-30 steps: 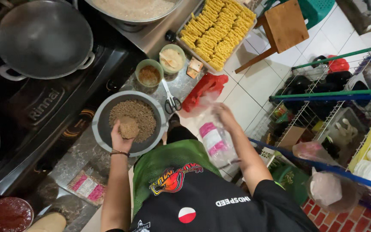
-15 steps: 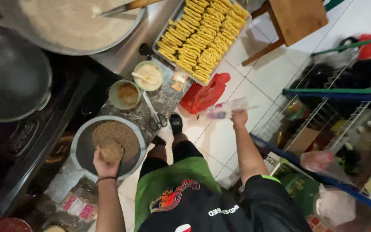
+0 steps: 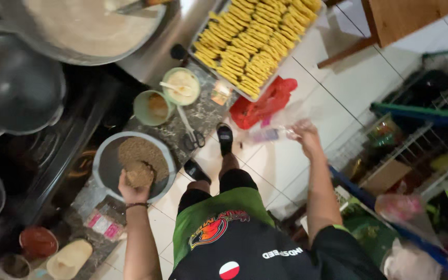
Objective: The person opens a plastic bag of ground meat and pours it into a metal bowl. They then use both hands to mix and break up the meat in the bowl.
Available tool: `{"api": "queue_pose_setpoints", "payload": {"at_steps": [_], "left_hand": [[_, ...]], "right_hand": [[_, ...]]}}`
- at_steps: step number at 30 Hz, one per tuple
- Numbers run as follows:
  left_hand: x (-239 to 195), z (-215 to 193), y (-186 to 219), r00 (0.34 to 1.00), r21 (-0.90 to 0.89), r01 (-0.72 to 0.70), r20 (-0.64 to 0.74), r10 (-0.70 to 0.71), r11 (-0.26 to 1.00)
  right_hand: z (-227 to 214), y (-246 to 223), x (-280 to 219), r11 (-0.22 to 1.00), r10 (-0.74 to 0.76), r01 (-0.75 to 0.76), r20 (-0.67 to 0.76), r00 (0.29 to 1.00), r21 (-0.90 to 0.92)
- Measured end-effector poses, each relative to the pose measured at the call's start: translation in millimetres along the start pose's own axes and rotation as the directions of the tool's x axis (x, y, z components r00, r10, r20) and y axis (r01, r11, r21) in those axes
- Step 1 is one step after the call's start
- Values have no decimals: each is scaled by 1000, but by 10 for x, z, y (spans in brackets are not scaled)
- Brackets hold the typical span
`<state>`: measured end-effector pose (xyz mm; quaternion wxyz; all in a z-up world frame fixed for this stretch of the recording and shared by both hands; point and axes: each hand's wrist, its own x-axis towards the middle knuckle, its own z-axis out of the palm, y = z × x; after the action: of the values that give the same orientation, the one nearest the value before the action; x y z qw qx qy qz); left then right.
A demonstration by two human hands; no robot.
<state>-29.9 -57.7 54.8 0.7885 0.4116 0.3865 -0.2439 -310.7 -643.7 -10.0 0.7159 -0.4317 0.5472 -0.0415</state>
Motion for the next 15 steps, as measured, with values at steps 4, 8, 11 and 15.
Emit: {"api": "queue_pose_setpoints", "payload": {"at_steps": [4, 8, 11, 15], "left_hand": [[-58, -14, -3, 998, -5, 12, -63, -12, 1000], [-62, -6, -19, 997, -19, 9, -79, -10, 1000], [-116, -56, -79, 997, -64, 35, -69, -39, 997], [-86, -30, -59, 998, -3, -11, -64, 10, 1000]], "right_hand": [[-144, -696, -418, 988, -96, 118, 214, 972, -95], [309, -1337, -307, 961, -271, 276, 260, 927, 18], [797, -1785, 55, 904, -421, 363, 321, 848, 226], [1471, -2310, 615, 925, -375, 318, 359, 854, 210]]}}
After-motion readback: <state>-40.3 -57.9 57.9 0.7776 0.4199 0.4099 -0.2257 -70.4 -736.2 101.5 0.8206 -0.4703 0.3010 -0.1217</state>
